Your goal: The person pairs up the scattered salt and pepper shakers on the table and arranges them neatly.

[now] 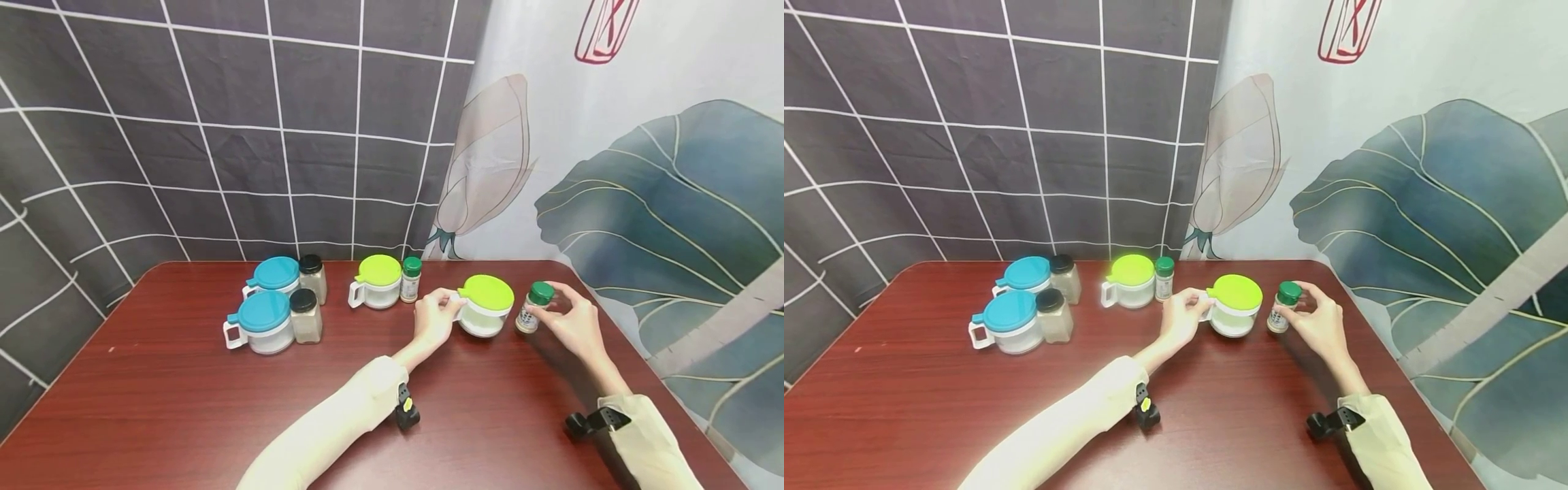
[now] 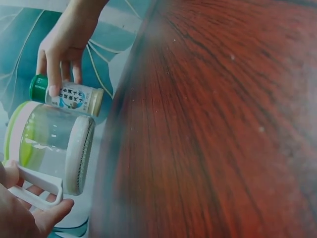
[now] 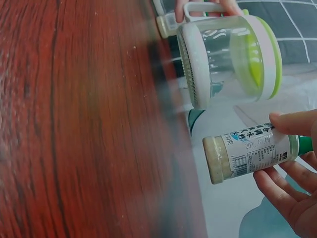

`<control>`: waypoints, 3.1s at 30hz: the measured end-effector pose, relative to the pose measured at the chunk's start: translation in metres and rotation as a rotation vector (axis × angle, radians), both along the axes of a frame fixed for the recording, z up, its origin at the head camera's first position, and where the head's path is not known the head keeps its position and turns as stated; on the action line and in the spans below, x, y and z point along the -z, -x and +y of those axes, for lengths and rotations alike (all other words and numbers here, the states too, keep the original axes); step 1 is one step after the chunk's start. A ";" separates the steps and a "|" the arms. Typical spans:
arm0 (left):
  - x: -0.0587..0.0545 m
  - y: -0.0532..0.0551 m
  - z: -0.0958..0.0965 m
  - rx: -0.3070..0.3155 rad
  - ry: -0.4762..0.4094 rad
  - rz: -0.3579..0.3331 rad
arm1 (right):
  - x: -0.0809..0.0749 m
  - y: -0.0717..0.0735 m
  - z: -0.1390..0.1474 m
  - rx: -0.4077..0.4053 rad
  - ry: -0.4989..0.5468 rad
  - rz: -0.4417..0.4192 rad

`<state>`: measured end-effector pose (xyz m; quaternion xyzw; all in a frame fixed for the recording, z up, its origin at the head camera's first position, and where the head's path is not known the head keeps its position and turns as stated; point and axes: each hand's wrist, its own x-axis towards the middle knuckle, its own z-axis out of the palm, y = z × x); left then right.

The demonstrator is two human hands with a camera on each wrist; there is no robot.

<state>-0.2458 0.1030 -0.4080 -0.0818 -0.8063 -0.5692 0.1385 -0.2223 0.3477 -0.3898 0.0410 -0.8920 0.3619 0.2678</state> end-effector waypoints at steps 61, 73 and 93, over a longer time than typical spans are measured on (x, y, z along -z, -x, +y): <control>0.002 -0.028 -0.088 -0.027 -0.051 -0.035 | 0.005 0.013 -0.065 -0.266 0.069 -0.008; -0.002 -0.031 -0.108 -0.045 -0.068 -0.050 | 0.008 0.016 -0.088 -0.330 0.092 -0.035; 0.006 -0.037 -0.129 -0.107 -0.052 -0.064 | -0.017 -0.004 -0.131 -0.379 0.094 -0.066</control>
